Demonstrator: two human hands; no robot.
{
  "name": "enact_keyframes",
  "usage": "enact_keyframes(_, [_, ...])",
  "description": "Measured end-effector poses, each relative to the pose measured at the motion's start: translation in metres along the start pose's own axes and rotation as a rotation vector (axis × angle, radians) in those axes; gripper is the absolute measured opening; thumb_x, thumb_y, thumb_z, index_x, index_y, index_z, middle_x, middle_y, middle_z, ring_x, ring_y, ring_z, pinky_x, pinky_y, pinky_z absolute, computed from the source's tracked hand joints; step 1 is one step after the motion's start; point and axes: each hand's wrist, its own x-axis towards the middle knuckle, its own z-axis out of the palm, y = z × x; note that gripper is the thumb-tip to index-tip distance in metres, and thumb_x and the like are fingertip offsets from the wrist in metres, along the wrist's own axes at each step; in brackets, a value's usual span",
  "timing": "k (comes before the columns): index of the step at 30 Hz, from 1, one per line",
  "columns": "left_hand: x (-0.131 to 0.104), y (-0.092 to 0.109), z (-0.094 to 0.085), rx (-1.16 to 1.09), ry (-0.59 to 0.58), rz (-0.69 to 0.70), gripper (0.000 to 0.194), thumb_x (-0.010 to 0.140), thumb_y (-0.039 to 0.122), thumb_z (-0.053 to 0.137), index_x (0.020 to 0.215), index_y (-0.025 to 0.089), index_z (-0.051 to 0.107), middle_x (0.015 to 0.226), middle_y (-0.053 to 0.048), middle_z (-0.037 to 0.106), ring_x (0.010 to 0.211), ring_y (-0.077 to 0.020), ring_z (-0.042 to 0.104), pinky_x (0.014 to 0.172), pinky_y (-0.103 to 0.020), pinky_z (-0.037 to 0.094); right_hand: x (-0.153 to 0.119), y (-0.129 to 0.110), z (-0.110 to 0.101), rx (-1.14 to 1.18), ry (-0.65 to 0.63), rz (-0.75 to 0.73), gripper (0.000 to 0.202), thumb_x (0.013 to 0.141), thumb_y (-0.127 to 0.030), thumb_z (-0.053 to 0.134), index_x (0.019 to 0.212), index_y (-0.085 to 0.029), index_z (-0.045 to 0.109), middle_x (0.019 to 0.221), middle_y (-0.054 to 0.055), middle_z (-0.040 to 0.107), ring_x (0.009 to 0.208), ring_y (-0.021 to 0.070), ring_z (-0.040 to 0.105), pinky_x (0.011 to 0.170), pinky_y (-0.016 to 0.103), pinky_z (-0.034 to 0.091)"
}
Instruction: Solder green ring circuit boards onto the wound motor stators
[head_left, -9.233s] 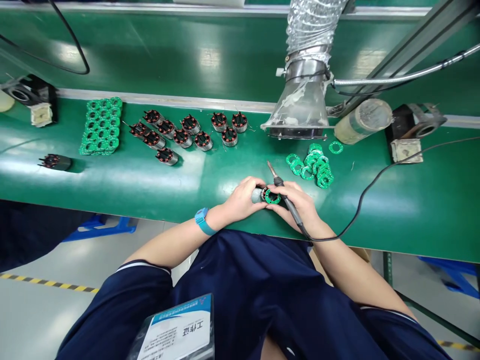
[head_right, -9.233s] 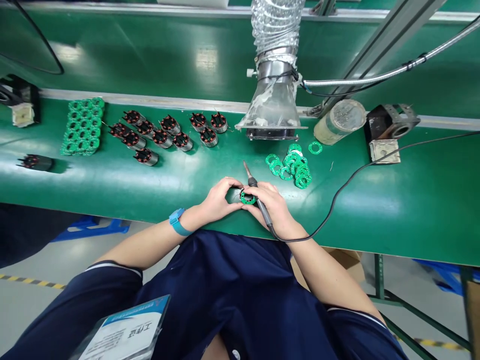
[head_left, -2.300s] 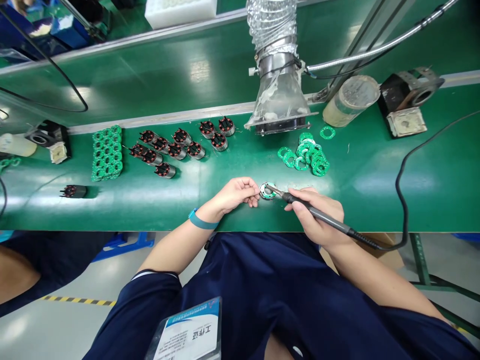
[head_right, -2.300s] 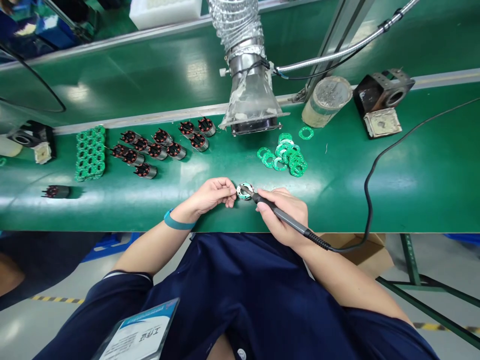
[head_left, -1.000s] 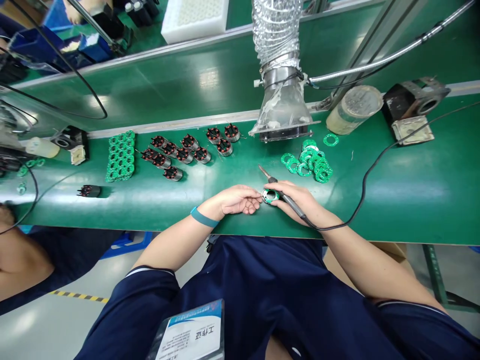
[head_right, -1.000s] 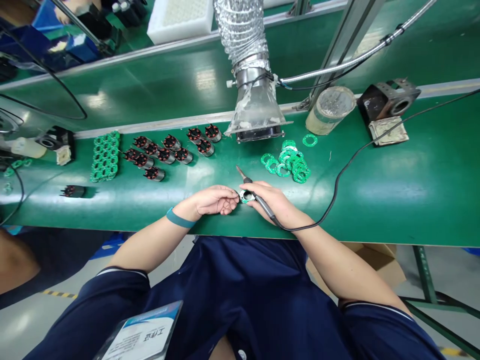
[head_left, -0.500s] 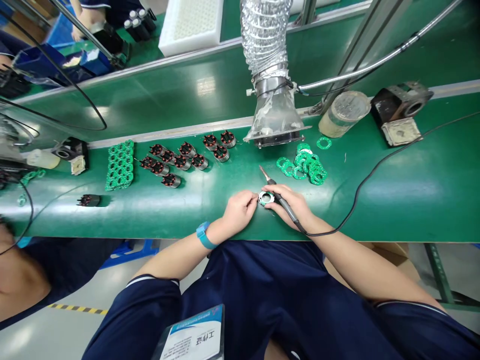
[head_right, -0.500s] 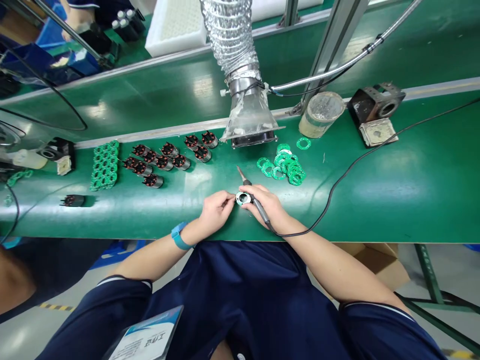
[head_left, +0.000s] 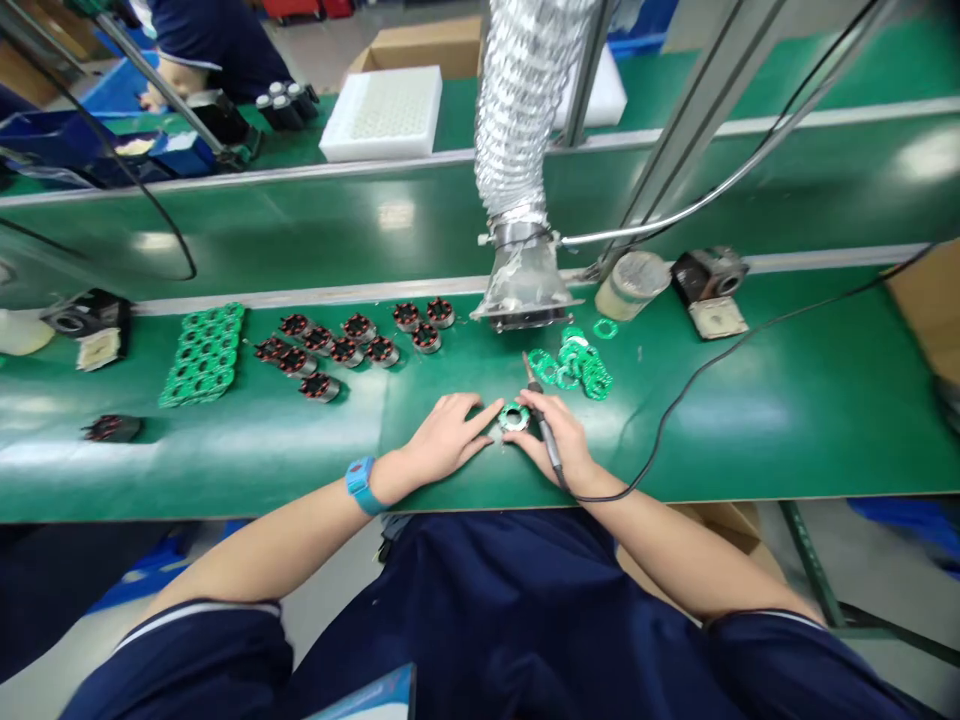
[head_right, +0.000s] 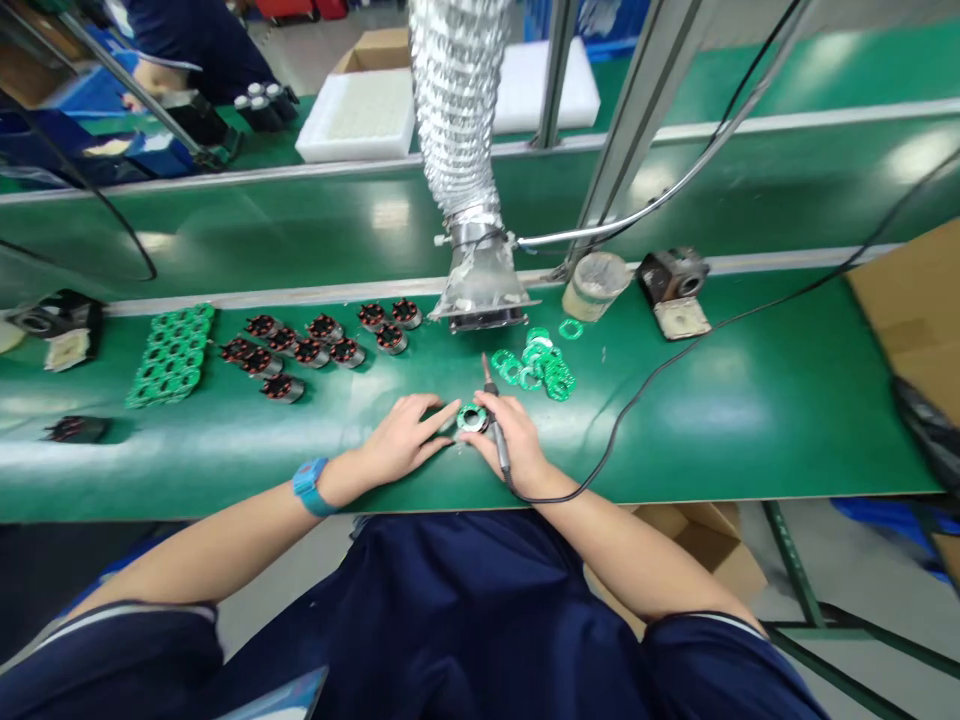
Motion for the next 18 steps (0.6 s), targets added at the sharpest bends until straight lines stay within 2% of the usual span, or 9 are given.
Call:
enact_keyframes(2, [-0.001, 0.002, 0.001, 0.054, 0.094, 0.110, 0.040, 0.099, 0.032, 0.060, 0.137, 0.019, 0.062, 0.105, -0.014, 0.066, 0.093, -0.0245, 0.059, 0.081, -0.038, 0.050, 0.003, -0.002, -0.003, 0.017, 0.007, -0.005, 0.065, 0.086, -0.033, 0.079, 0.144, -0.026, 0.052, 0.124, 0.011, 0.072, 0.114, 0.0248, 0.069, 0.101, 0.041, 0.058])
enact_keyframes(5, [0.001, 0.008, 0.010, 0.040, 0.145, 0.249, 0.025, 0.099, 0.019, 0.057, 0.122, 0.022, 0.068, 0.094, -0.008, 0.067, 0.082, -0.0194, 0.058, 0.074, -0.034, 0.047, 0.009, -0.003, -0.005, 0.034, 0.043, -0.042, 0.051, 0.093, -0.025, 0.068, 0.142, -0.025, 0.053, 0.125, 0.011, 0.071, 0.114, 0.0227, 0.069, 0.101, 0.040, 0.058])
enact_keyframes(7, [0.004, 0.012, 0.014, -0.062, 0.173, 0.227, 0.020, 0.099, 0.015, 0.056, 0.112, 0.022, 0.070, 0.094, -0.007, 0.068, 0.082, -0.0179, 0.059, 0.075, -0.033, 0.047, 0.011, -0.003, -0.004, 0.029, 0.039, -0.067, 0.046, 0.094, -0.021, 0.064, 0.139, -0.025, 0.057, 0.121, 0.011, 0.072, 0.111, 0.0218, 0.069, 0.099, 0.039, 0.058])
enact_keyframes(9, [0.010, 0.016, 0.016, -0.254, 0.216, 0.045, 0.014, 0.100, 0.018, 0.056, 0.100, 0.019, 0.070, 0.092, -0.007, 0.067, 0.084, -0.0168, 0.060, 0.076, -0.031, 0.047, 0.010, -0.004, -0.003, 0.013, 0.032, -0.093, 0.045, 0.093, -0.016, 0.061, 0.136, -0.025, 0.060, 0.117, 0.009, 0.072, 0.107, 0.0212, 0.070, 0.096, 0.038, 0.059])
enact_keyframes(11, [0.015, 0.019, 0.014, -0.497, 0.230, -0.259, 0.017, 0.100, 0.026, 0.058, 0.089, 0.017, 0.067, 0.084, -0.005, 0.065, 0.079, -0.0149, 0.060, 0.072, -0.028, 0.047, 0.008, -0.003, -0.001, -0.024, 0.042, -0.118, 0.049, 0.091, -0.010, 0.055, 0.136, -0.027, 0.061, 0.118, 0.009, 0.071, 0.109, 0.0216, 0.069, 0.096, 0.039, 0.059])
enact_keyframes(13, [0.020, 0.020, 0.013, -0.757, 0.186, -0.543, 0.026, 0.098, 0.038, 0.062, 0.083, 0.016, 0.063, 0.072, -0.001, 0.061, 0.066, -0.0124, 0.056, 0.064, -0.025, 0.044, 0.006, -0.003, 0.000, -0.066, 0.041, -0.164, 0.058, 0.087, -0.004, 0.050, 0.139, -0.028, 0.059, 0.125, 0.010, 0.069, 0.115, 0.0234, 0.067, 0.100, 0.044, 0.056])
enact_keyframes(14, [0.022, 0.021, 0.013, -0.879, 0.149, -0.640, 0.030, 0.095, 0.043, 0.064, 0.082, 0.016, 0.063, 0.067, 0.001, 0.059, 0.061, -0.0111, 0.053, 0.059, -0.023, 0.041, 0.006, -0.003, 0.000, -0.078, 0.017, -0.200, 0.064, 0.084, -0.002, 0.049, 0.142, -0.029, 0.057, 0.129, 0.010, 0.068, 0.120, 0.0247, 0.066, 0.103, 0.046, 0.054])
enact_keyframes(16, [0.026, 0.020, 0.013, -1.086, 0.079, -0.737, 0.038, 0.089, 0.052, 0.070, 0.083, 0.015, 0.062, 0.063, 0.003, 0.056, 0.055, -0.0091, 0.049, 0.055, -0.022, 0.037, 0.007, -0.003, 0.000, -0.084, -0.065, -0.292, 0.075, 0.080, 0.001, 0.048, 0.149, -0.030, 0.049, 0.138, 0.010, 0.066, 0.129, 0.0269, 0.061, 0.106, 0.050, 0.052])
enact_keyframes(18, [0.027, 0.020, 0.014, -1.235, 0.028, -0.747, 0.044, 0.084, 0.057, 0.074, 0.083, 0.015, 0.060, 0.062, 0.004, 0.057, 0.053, -0.0076, 0.049, 0.054, -0.020, 0.037, 0.010, -0.004, -0.001, -0.085, -0.146, -0.374, 0.081, 0.078, 0.002, 0.048, 0.153, -0.029, 0.043, 0.141, 0.010, 0.065, 0.134, 0.0278, 0.058, 0.107, 0.052, 0.051])
